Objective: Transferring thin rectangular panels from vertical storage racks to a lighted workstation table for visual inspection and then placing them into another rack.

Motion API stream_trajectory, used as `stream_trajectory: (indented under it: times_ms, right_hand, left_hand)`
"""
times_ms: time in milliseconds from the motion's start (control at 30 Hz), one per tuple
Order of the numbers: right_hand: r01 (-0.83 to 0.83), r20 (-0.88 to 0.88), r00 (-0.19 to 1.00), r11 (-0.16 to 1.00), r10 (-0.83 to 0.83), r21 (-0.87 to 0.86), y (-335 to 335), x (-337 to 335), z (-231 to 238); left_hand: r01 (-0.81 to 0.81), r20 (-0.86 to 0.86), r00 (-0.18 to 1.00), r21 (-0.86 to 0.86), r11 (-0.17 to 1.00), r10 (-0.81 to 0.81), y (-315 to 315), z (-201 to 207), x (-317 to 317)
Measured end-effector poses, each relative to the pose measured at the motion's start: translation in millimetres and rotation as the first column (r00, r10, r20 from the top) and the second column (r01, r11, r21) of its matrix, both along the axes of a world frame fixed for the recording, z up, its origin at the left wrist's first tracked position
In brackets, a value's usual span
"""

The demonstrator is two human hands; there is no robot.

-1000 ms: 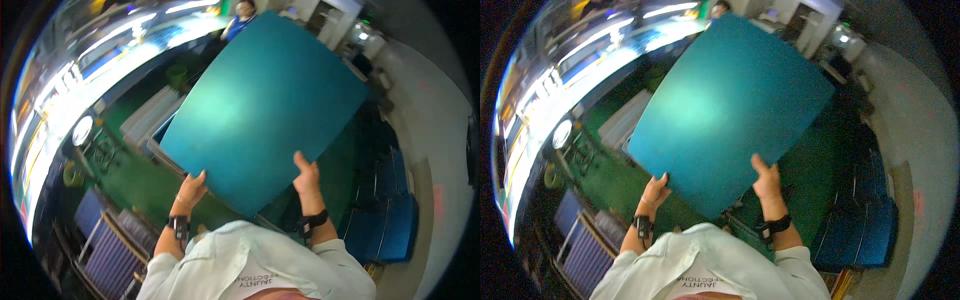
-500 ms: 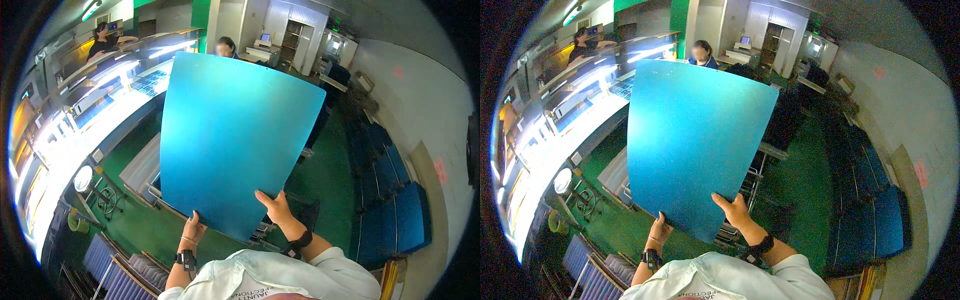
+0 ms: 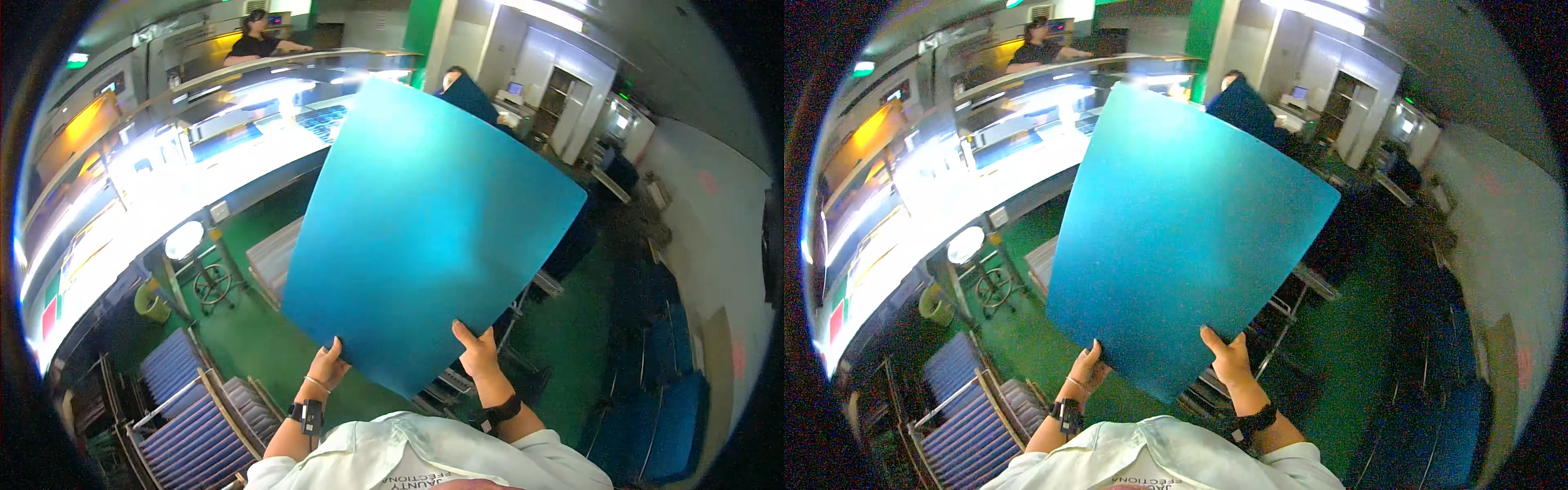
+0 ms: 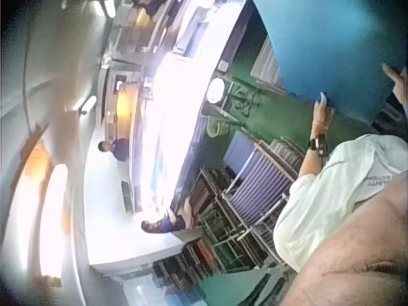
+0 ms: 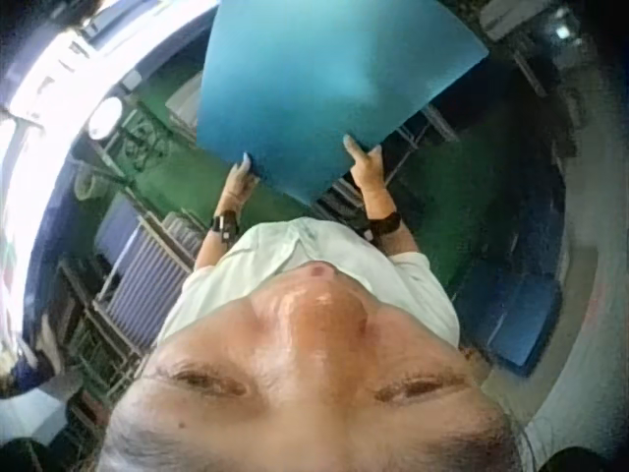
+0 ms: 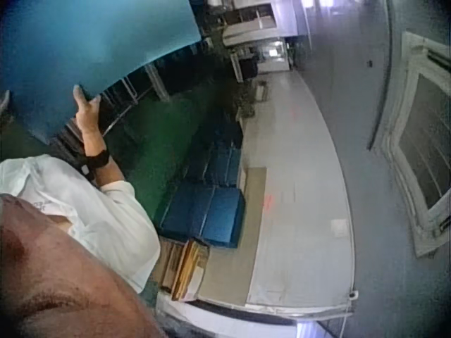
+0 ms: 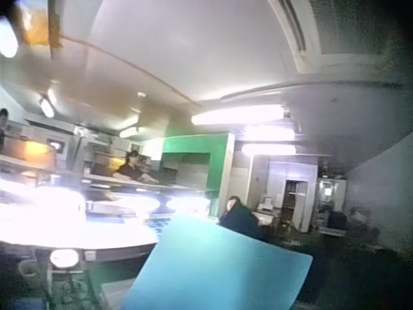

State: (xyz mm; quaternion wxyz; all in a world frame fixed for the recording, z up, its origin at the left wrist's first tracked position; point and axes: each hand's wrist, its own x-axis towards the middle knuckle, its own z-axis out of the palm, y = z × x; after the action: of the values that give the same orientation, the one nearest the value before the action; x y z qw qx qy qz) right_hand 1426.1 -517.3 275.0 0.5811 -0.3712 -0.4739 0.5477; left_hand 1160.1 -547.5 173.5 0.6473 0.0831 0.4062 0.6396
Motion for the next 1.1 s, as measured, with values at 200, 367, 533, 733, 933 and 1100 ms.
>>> stream_trajectory:
  times_ms: [200,367,533,733,933,1100]
  right_hand:
    - [-0.093,-0.145,0.985,0.996,0.092,0.001,15.1,-66.8,-15.0]
    - [-0.218,-0.377,0.911,0.971,0.166,-0.101,48.7,-139.2,-28.0]
    - [-0.353,-0.513,0.83,0.919,0.22,-0.176,90.3,-217.8,-43.6]
    - [-0.565,-0.575,0.701,0.821,0.422,-0.086,163.5,-325.9,-69.5]
    - [-0.733,-0.702,0.573,0.647,0.423,-0.209,259.3,-442.4,-83.4]
    - [-0.727,-0.698,0.651,0.508,0.297,-0.463,304.3,-533.7,-121.8]
  left_hand:
    - [0.074,-0.158,0.985,-0.003,0.997,-0.074,-22.1,-19.4,-93.5]
    - [-0.186,0.008,0.982,0.201,0.962,0.188,-36.0,-21.9,-156.7]
    - [-0.248,0.135,0.966,0.221,0.943,0.222,-58.3,-27.3,-181.6]
    - [-0.285,-0.033,0.954,0.211,0.935,0.298,-21.1,-31.4,-242.9]
    - [-0.399,-0.017,0.912,0.191,0.897,0.41,52.6,-20.5,-331.7]
    - [-0.558,0.03,0.83,0.038,0.829,0.558,93.4,-18.7,-396.3]
